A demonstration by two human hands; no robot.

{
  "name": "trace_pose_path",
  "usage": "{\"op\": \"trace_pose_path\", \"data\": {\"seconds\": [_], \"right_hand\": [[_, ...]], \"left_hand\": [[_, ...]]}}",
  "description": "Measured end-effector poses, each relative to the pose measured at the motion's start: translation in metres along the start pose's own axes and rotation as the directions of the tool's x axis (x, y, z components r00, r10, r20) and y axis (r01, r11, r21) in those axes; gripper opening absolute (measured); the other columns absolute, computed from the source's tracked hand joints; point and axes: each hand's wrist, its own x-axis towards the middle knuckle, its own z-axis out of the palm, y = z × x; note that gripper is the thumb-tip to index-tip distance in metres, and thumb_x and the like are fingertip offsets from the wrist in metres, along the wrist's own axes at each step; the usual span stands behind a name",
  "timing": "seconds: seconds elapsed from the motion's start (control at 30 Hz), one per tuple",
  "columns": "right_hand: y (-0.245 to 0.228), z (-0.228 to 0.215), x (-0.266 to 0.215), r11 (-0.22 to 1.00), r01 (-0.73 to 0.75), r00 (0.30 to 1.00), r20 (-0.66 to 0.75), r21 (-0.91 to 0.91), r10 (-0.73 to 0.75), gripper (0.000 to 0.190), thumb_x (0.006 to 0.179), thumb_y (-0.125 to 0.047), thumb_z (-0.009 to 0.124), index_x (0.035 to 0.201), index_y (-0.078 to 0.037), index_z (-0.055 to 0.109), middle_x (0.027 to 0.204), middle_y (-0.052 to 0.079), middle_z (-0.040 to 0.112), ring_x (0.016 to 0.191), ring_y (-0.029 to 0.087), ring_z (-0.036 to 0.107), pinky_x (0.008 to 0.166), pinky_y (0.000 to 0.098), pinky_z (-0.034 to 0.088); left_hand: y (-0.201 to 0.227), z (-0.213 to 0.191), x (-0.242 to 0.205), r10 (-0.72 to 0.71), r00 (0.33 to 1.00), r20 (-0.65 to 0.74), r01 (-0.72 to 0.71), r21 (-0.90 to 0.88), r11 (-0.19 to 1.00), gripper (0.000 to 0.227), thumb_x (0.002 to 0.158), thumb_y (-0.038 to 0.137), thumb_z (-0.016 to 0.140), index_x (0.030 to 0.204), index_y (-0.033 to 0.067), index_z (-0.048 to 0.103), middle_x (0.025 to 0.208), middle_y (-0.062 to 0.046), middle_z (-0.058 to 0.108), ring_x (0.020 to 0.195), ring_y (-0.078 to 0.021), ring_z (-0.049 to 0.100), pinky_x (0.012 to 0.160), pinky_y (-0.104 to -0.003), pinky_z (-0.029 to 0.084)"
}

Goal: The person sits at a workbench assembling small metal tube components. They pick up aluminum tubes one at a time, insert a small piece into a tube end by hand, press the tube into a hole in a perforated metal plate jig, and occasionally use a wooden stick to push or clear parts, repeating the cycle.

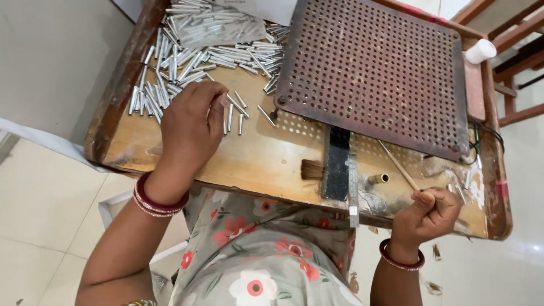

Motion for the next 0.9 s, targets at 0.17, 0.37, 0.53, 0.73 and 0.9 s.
{"op": "trace_pose_path", "data": {"seconds": [0.17, 0.37, 0.53, 0.73, 0.9], "right_hand": [[0.008, -0.002, -0.001, 1.0, -0.014, 0.999, 0.03, -0.023, 0.015, 0.044, 0.121, -0.039, 0.062, 0.107, 0.001, 0.049, 0.09, 0.008, 0.057, 0.076, 0.011, 0.054, 0.072, 0.0201, 0.045], [0.015, -0.006, -0.006, 0.999, -0.046, 0.999, 0.025, -0.016, 0.046, 0.046, 0.121, -0.04, 0.063, 0.108, 0.002, 0.05, 0.089, 0.008, 0.057, 0.076, 0.012, 0.057, 0.072, 0.021, 0.047], [0.016, -0.007, -0.008, 0.997, -0.044, 0.999, 0.021, -0.06, 0.045, 0.046, 0.122, -0.039, 0.064, 0.109, 0.002, 0.049, 0.089, 0.009, 0.058, 0.073, 0.012, 0.053, 0.072, 0.0209, 0.046], [0.01, -0.006, -0.009, 0.979, 0.015, 0.999, 0.047, -0.204, -0.006, 0.045, 0.124, -0.037, 0.062, 0.105, 0.002, 0.051, 0.09, 0.008, 0.054, 0.075, 0.013, 0.052, 0.071, 0.0211, 0.043], [-0.003, 0.0, -0.003, 0.984, -0.055, 0.997, 0.041, -0.172, 0.063, 0.044, 0.121, -0.04, 0.061, 0.107, 0.001, 0.051, 0.095, 0.008, 0.057, 0.073, 0.01, 0.056, 0.067, 0.0192, 0.046]], "left_hand": [[-0.029, 0.005, 0.026, -0.063, 0.984, 0.168, 0.022, 0.234, 0.972, 0.014, 0.09, 0.005, 0.071, 0.102, 0.0102, 0.074, 0.098, -0.011, 0.068, 0.092, -0.0333, 0.066, 0.074, -0.046, 0.052], [-0.05, 0.016, 0.043, -0.007, 0.955, 0.295, -0.086, 0.303, 0.949, 0.014, 0.079, 0.005, 0.075, 0.091, 0.0118, 0.078, 0.096, -0.01, 0.068, 0.095, -0.033, 0.066, 0.078, -0.045, 0.052], [-0.037, 0.03, 0.058, 0.062, 0.901, 0.428, -0.151, 0.178, 0.972, 0.011, 0.079, 0.007, 0.076, 0.088, 0.0108, 0.078, 0.094, -0.01, 0.069, 0.093, -0.0334, 0.066, 0.076, -0.046, 0.051], [-0.034, 0.046, 0.068, 0.157, 0.79, 0.593, -0.298, 0.147, 0.943, 0.008, 0.079, 0.008, 0.073, 0.083, 0.0131, 0.078, 0.094, -0.01, 0.069, 0.09, -0.0335, 0.067, 0.077, -0.046, 0.051], [-0.028, 0.039, 0.075, 0.094, 0.75, 0.655, -0.291, 0.199, 0.936, 0.012, 0.079, 0.008, 0.072, 0.085, 0.0154, 0.079, 0.099, -0.01, 0.068, 0.098, -0.0325, 0.065, 0.086, -0.049, 0.047]]}}
